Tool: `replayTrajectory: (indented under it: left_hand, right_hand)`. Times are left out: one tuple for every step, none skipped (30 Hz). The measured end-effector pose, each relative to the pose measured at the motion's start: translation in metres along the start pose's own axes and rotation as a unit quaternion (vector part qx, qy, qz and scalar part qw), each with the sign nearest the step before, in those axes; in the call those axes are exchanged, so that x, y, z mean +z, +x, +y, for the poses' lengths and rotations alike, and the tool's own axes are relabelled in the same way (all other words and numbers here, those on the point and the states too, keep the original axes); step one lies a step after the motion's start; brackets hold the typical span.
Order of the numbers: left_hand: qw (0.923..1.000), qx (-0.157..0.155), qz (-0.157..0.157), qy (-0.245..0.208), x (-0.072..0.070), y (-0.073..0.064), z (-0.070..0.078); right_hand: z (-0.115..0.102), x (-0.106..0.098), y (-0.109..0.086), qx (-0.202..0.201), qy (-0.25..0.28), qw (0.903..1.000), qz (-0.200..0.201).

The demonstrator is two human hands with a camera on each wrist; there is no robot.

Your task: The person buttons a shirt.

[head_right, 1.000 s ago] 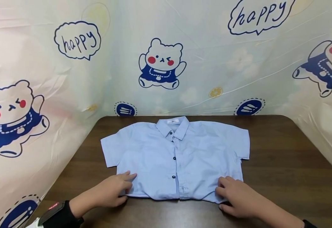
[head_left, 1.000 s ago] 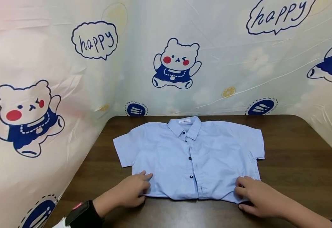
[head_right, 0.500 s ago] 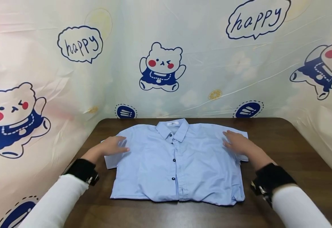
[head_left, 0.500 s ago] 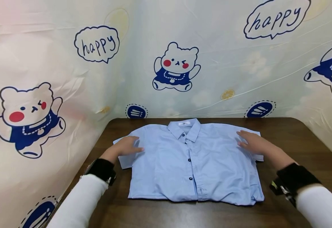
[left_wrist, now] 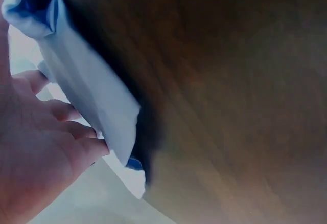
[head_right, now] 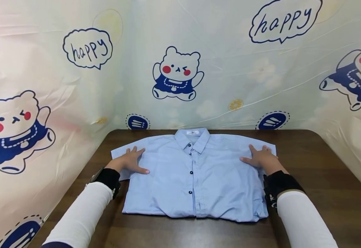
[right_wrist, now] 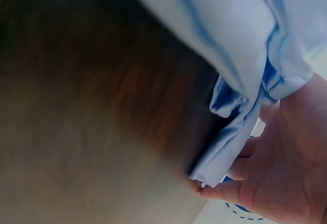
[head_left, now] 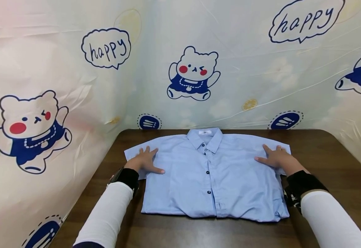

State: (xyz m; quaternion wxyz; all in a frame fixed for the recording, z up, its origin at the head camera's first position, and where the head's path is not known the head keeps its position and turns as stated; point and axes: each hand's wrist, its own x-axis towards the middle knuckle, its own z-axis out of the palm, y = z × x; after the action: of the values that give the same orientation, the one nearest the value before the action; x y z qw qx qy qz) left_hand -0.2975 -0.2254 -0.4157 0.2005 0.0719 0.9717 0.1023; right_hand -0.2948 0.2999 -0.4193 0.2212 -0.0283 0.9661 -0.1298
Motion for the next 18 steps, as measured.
replayTrajectory:
  left_hand:
    - [1.0, 0.0, -0.001, 0.008, 0.0003, 0.0002, -0.0003]
    - [0.9999, 0.0, -0.002, 0.013, 0.0005, 0.0001, -0.0007]
    - [0.9998, 0.002, -0.002, 0.018, 0.001, 0.0002, -0.0014]
    - [0.9998, 0.0, -0.003, 0.021, 0.0016, 0.0004, -0.0024]
    - [0.9998, -0.002, -0.004, 0.022, 0.0023, 0.0002, -0.0032]
    - [0.9997, -0.005, -0.004, 0.022, 0.0027, -0.0005, -0.004]
    - [0.9998, -0.007, -0.004, 0.021, 0.0031, -0.0013, -0.0047]
    - [0.9998, -0.01, -0.004, 0.018, 0.0035, -0.0022, -0.0054]
    - [0.9998, -0.014, -0.003, 0.016, 0.0039, -0.0031, -0.0061]
    - [0.9997, -0.019, -0.004, 0.013, 0.0042, -0.0041, -0.0065]
    - [0.9997, -0.021, -0.004, 0.011, 0.0044, -0.0053, -0.0067]
    - [0.9997, -0.023, -0.003, 0.01, 0.0047, -0.0063, -0.0069]
    - [0.9996, -0.025, -0.003, 0.01, 0.005, -0.0072, -0.0071]
    - [0.9996, -0.026, -0.004, 0.009, 0.0054, -0.0079, -0.0072]
    - [0.9996, -0.027, -0.005, 0.01, 0.0057, -0.0086, -0.0071]
    - [0.9996, -0.027, -0.005, 0.01, 0.0058, -0.009, -0.007]
    - [0.9996, -0.027, -0.005, 0.011, 0.0059, -0.0092, -0.0069]
    - [0.9996, -0.026, -0.005, 0.01, 0.0057, -0.0093, -0.0066]
  right_hand:
    - [0.0009, -0.0007, 0.0, 0.005, 0.004, 1.0, -0.001]
    - [0.0015, -0.0014, -0.0003, 0.011, 0.006, 0.9999, -0.004]
    - [0.0021, -0.0018, -0.0002, 0.015, 0.011, 0.9998, -0.007]
    - [0.0026, -0.0019, 0.0, 0.02, 0.015, 0.9996, -0.01]
    - [0.0035, -0.0018, 0.0005, 0.025, 0.018, 0.9995, -0.012]
    - [0.0035, -0.0018, 0.0007, 0.03, 0.021, 0.9992, -0.014]
    - [0.0031, -0.0017, 0.0004, 0.034, 0.022, 0.999, -0.016]
    - [0.0027, -0.0015, 0.0, 0.038, 0.022, 0.9989, -0.017]
    - [0.0026, -0.0011, -0.0001, 0.042, 0.021, 0.9987, -0.018]
    - [0.002, -0.0009, -0.0006, 0.046, 0.023, 0.9985, -0.018]
    - [0.0015, -0.0005, -0.0011, 0.05, 0.024, 0.9983, -0.018]
    - [0.0005, -0.0004, -0.002, 0.053, 0.025, 0.9981, -0.018]
    - [-0.0003, -0.0002, -0.0028, 0.057, 0.026, 0.9979, -0.018]
    - [-0.0012, -0.0001, -0.0034, 0.06, 0.028, 0.9976, -0.019]
    - [-0.0019, -0.0001, -0.0038, 0.063, 0.03, 0.9974, -0.02]
    - [-0.0027, -0.0001, -0.0043, 0.065, 0.033, 0.9972, -0.02]
    - [-0.0031, -0.0001, -0.0045, 0.067, 0.032, 0.997, -0.02]
    - [-0.0036, -0.0002, -0.0047, 0.069, 0.033, 0.9969, -0.02]
